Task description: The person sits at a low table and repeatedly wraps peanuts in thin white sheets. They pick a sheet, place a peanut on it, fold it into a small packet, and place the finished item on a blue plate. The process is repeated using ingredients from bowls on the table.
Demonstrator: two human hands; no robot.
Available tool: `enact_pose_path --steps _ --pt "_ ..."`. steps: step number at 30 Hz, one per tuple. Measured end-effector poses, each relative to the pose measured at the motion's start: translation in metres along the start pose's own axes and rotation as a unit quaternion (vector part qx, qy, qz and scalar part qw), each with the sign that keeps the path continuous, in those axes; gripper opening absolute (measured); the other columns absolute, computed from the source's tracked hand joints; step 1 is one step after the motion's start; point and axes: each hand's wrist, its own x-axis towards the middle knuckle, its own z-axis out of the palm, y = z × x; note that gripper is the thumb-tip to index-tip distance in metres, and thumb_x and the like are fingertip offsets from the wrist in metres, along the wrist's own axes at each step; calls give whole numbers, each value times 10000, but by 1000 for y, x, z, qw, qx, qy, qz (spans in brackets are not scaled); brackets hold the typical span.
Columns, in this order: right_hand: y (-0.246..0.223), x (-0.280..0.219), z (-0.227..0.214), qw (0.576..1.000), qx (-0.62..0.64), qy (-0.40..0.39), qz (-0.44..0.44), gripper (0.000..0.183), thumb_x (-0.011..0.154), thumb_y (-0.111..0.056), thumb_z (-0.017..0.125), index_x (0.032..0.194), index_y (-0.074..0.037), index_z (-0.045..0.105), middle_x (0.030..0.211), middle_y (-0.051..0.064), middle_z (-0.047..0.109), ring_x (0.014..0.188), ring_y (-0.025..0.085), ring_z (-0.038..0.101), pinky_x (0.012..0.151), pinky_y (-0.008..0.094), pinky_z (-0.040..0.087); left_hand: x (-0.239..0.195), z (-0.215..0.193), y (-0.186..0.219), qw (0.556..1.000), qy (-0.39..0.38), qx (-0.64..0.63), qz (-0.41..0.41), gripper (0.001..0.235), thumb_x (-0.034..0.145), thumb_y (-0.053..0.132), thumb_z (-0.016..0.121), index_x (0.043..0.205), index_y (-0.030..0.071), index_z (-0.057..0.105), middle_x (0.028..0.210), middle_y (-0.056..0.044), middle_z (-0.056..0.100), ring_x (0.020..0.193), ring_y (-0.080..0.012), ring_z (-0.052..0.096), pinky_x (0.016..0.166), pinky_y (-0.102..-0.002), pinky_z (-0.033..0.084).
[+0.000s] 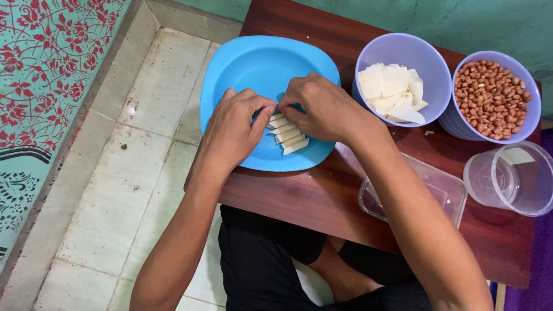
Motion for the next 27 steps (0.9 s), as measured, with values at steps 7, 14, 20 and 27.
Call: enact_pose_path --steps 7,14,20,27 --pt "-4 -9 -5 998 -20 53 -29 134 946 -95 635 928 -92 768 898 98 683 850 316 602 703 418 525 1 -1 2 1000 15 11 14 213 1057 212 548 1068 166 755 875 -90 648 863 -314 575 788 -438 498" --pt "-5 -67 -42 981 -60 181 -35 107 936 -47 678 1010 -60 754 934 143 714 905 365 677 789 442 553 21 1 47 995 47 -7 88 191 1038 199 595 1148 128 734 950 -121 668 909 -373 599 827 -466 506" --pt "61 -117 -93 949 -123 271 99 113 989 -167 753 1051 -78 722 837 109 744 809 313 725 738 443 548 55 33 91 987 46 -43 149 186 1030 211 596 1148 160 730 962 -78 671 911 -341 616 824 -474 517" --pt "78 -100 -84 960 -180 159 144 378 852 -197 760 1222 -146 705 1144 100 695 1066 396 619 832 523 566 77 58 106 983 71 -62 155 201 1048 243 577 1186 194 714 956 -35 648 897 -271 621 836 -430 522"
